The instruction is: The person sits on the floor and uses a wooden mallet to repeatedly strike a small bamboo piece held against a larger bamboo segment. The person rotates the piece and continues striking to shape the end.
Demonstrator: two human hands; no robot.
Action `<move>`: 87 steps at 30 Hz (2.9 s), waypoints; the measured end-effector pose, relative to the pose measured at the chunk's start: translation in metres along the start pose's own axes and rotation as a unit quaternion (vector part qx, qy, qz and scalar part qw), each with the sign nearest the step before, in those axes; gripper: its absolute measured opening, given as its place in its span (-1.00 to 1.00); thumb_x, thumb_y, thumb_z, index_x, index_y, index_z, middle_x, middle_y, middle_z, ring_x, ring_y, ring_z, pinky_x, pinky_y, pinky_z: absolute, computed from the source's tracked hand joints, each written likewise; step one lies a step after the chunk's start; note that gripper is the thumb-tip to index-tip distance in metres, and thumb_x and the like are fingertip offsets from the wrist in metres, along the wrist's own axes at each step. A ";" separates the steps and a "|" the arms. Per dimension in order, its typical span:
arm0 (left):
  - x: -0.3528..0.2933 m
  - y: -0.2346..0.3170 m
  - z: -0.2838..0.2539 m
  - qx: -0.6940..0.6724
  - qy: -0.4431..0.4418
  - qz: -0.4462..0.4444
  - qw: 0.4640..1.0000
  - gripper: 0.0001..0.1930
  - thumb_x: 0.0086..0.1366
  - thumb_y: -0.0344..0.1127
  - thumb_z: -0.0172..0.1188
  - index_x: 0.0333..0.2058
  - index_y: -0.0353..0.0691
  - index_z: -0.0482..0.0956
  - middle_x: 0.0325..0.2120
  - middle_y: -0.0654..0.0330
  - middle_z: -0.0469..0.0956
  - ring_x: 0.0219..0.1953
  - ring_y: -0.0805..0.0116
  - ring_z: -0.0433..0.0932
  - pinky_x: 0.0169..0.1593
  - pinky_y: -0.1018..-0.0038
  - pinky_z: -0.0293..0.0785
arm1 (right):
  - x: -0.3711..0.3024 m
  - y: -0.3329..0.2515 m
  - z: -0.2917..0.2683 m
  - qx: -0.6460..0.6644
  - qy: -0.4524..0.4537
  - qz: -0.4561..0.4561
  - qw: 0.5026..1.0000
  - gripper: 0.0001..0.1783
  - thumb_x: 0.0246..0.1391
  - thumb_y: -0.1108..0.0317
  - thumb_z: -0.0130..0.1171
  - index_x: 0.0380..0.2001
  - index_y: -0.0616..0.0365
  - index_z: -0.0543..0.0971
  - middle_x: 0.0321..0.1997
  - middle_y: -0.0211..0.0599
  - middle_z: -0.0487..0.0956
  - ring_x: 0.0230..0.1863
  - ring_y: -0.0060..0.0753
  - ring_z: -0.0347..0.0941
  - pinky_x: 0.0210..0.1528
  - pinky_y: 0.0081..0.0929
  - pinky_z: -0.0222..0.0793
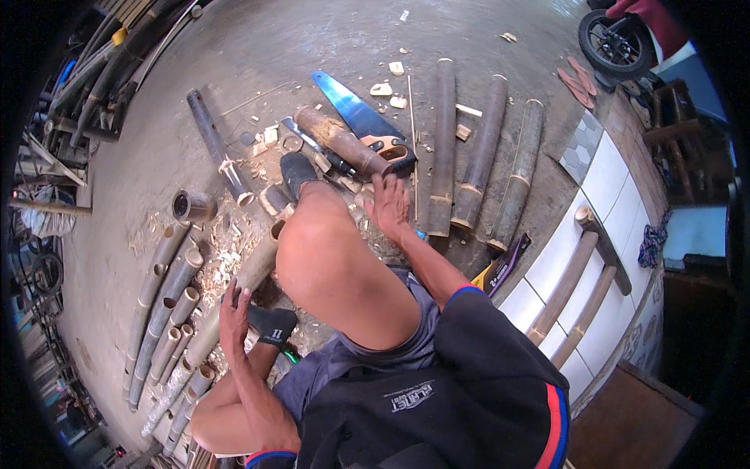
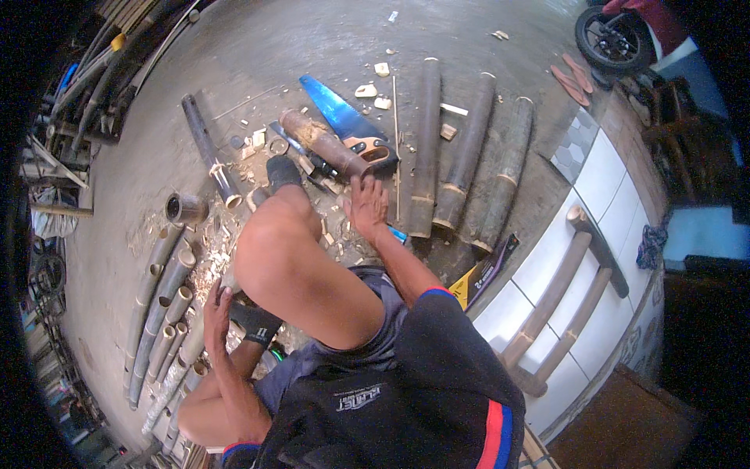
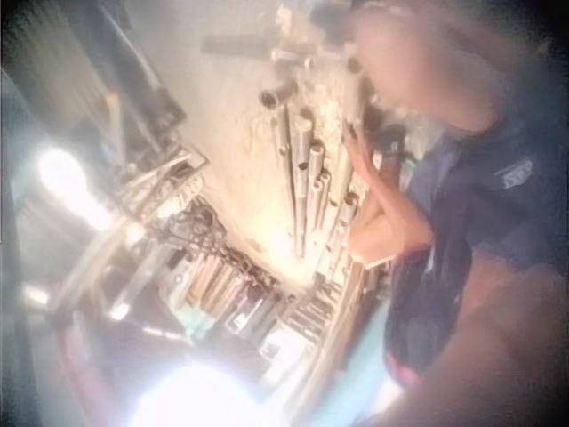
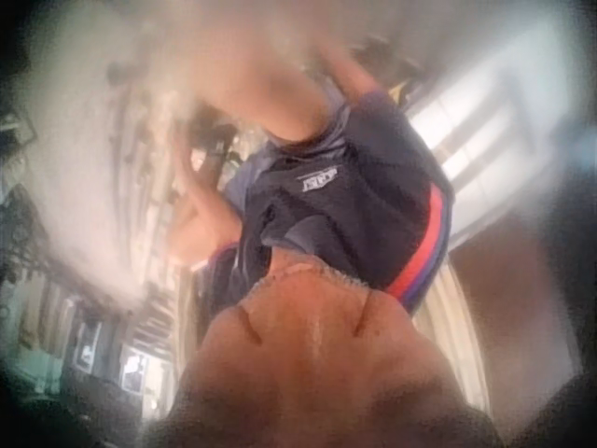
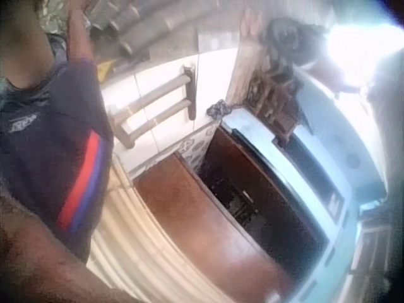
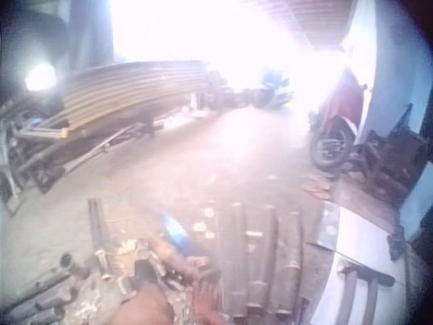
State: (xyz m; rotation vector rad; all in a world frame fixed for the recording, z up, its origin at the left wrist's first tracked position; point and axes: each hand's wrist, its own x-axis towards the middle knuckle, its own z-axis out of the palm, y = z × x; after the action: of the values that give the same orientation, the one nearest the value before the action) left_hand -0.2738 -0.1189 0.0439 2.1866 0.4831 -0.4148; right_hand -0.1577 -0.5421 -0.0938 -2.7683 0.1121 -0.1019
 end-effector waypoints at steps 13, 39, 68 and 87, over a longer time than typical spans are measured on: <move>-0.115 0.098 -0.097 -0.016 0.210 0.100 0.972 -0.33 0.40 -0.05 0.30 0.37 -0.21 0.36 0.30 -0.06 0.45 0.35 0.17 0.40 0.40 0.25 0.26 | 0.006 0.089 -0.028 -0.097 -0.107 0.057 0.988 -0.41 0.23 0.06 0.21 0.22 0.16 0.45 0.06 -0.02 0.46 -0.03 0.01 0.44 0.09 0.01 0.37; -0.054 -0.162 0.095 -0.025 0.214 -0.261 0.941 -0.24 0.25 0.13 0.29 0.25 -0.28 0.38 -0.02 -0.24 0.60 0.02 -0.28 0.59 0.09 -0.06 0.49 | 0.032 -0.001 -0.331 0.268 0.067 0.034 0.961 -0.41 0.41 0.01 0.13 0.29 0.22 0.47 -0.20 -0.31 0.62 -0.26 -0.53 0.53 -0.17 -0.53 0.49; 0.126 0.136 -0.061 -0.276 0.012 0.185 0.943 -0.12 0.51 0.42 -0.32 -0.28 -0.43 0.60 -0.55 0.21 0.46 -0.44 0.40 0.38 -0.31 0.37 0.37 | 0.106 -0.347 -0.122 0.492 -0.191 -0.160 0.834 -0.49 0.33 0.09 0.21 0.10 0.34 0.48 -0.12 -0.21 0.63 -0.07 -0.48 0.51 0.03 -0.50 0.44; 0.204 0.063 0.103 -0.730 0.142 -0.173 0.646 -0.24 0.42 0.54 -0.42 -0.32 -0.07 0.41 -0.67 0.33 0.33 -0.68 0.43 0.31 -0.62 0.45 0.22 | 0.151 -0.363 0.112 0.293 -0.524 -0.109 0.792 -0.60 0.02 0.08 0.34 -0.27 0.24 0.66 -0.42 -0.38 0.61 -0.41 -0.50 0.44 -0.33 -0.44 0.39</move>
State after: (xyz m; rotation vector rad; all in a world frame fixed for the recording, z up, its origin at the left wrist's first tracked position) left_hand -0.0791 -0.1966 -0.0675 0.5212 0.9591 0.1790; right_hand 0.0256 -0.1783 -0.0572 -1.8467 -0.4508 1.1225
